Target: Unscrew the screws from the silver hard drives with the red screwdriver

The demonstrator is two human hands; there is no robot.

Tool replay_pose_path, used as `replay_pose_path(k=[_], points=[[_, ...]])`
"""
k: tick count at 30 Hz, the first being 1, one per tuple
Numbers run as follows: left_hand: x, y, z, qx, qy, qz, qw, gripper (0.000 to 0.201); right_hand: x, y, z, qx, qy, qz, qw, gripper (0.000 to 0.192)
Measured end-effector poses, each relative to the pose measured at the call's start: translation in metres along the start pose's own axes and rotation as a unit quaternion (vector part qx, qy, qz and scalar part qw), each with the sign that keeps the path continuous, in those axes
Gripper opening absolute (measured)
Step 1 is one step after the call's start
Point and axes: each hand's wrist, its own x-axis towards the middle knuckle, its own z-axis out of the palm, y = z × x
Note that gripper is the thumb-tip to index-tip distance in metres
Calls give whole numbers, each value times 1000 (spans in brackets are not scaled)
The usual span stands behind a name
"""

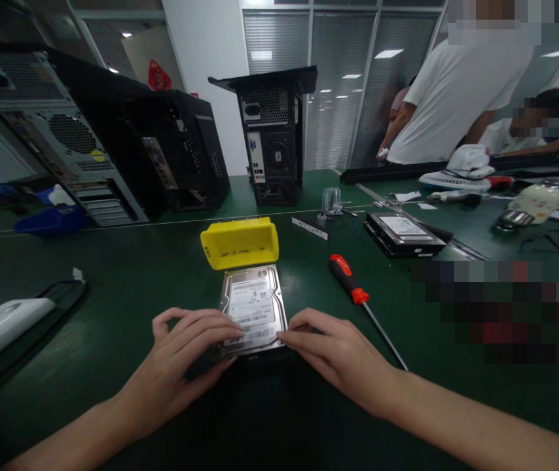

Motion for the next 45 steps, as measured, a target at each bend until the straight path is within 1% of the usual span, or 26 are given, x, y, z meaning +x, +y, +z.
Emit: replay_pose_path(k=[2, 7, 12, 14, 17, 21, 27, 32, 41, 45], points=[[0, 0, 0, 4, -1, -8, 1000, 31, 0, 1, 1, 39, 0, 29, 999, 32], [0, 0, 1, 5, -5, -11, 1000, 29, 4, 1, 4, 82, 27, 65, 994, 30], [0, 0, 0, 12, -12, -12, 1000, 29, 5, 2, 2, 92, 14, 93, 991, 29], [0, -1, 0, 15, -19, -9, 1000, 28, 4, 2, 1, 94, 8, 89, 992, 31], [0, -1, 0, 19, -21, -5, 1000, 27, 4, 3, -2, 92, 19, 87, 992, 30], [1, -1, 0, 13, -22, -7, 1000, 28, 7, 2, -1, 90, 34, 115, 989, 26], [0, 0, 0, 17, -24, -9, 1000, 29, 11, 3, 3, 140, 21, 167, 976, 21], [-1, -1, 4, 12, 0, -11, 1000, 28, 10, 5, 2, 153, 14, 171, 973, 19], [0, -1, 1, 15, -20, -2, 1000, 28, 10, -2, 2, 130, 10, 140, 981, 20], [0, -2, 1, 17, -14, -1, 1000, 27, 10, -2, 2, 111, 10, 123, 986, 22]])
